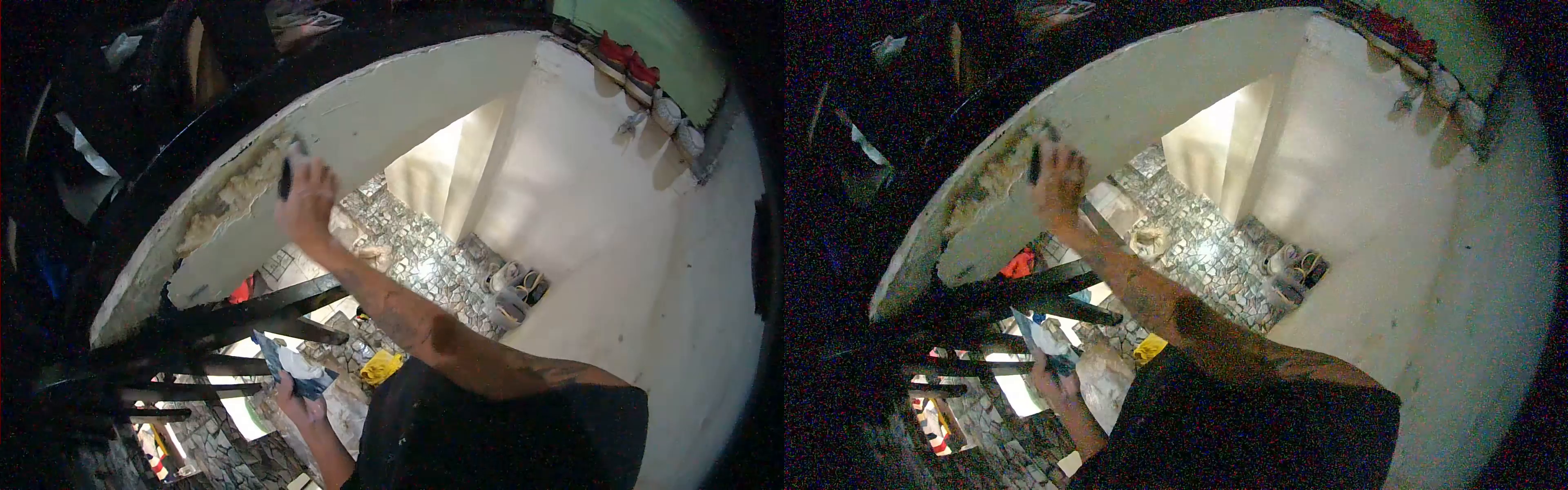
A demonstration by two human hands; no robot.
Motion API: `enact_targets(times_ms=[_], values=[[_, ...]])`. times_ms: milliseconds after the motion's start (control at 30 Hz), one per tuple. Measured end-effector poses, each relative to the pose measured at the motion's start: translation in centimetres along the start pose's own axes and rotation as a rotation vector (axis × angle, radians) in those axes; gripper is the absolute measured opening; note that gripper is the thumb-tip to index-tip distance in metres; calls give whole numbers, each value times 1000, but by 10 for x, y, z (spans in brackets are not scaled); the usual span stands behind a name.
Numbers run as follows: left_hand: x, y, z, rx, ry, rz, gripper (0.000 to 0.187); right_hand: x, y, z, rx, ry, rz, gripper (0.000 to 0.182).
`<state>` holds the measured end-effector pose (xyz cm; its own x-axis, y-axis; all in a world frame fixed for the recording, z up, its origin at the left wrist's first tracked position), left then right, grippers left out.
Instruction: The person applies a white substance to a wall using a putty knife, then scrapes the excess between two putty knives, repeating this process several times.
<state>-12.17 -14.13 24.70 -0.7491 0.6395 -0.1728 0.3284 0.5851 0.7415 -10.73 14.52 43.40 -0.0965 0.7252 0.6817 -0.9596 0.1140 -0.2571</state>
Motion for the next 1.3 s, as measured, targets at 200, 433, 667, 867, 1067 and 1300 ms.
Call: enact_targets(times_ms=[200, 433, 667, 867, 1067, 1300], values=[[4, 20, -17, 72, 66, -168, 35, -74, -12, 15, 1064, 145, 790, 64], [16, 28, -15, 150, 111, -209, 30, -138, -66, -5, 1037, 18, 1189, 60], [16, 50, -9, 120, 54, -200, 27, -181, -56, -60, 461, -248, 1387, 70], [12, 57, -10, 363, 304, -419, 22, -133, -97, -27, 471, -237, 1111, 58], [19, 50, 18, 683, 387, -404, 29, -161, -97, 3, 304, -574, 989, 37], [24, 18, 3, 1525, 507, -547, 46, -186, -109, -53, 526, -284, 1447, 56]])
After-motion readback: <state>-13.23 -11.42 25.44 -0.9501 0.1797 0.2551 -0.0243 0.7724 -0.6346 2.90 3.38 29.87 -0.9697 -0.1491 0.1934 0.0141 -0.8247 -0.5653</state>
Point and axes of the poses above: each hand's wrist, its own x-axis towards the middle knuckle, its own y-axis out of the palm, z = x × y, the point moved 6 cm from there along x, towards the middle knuckle, and after that the axes turned 7 degrees about x, right-handed, at the moved point
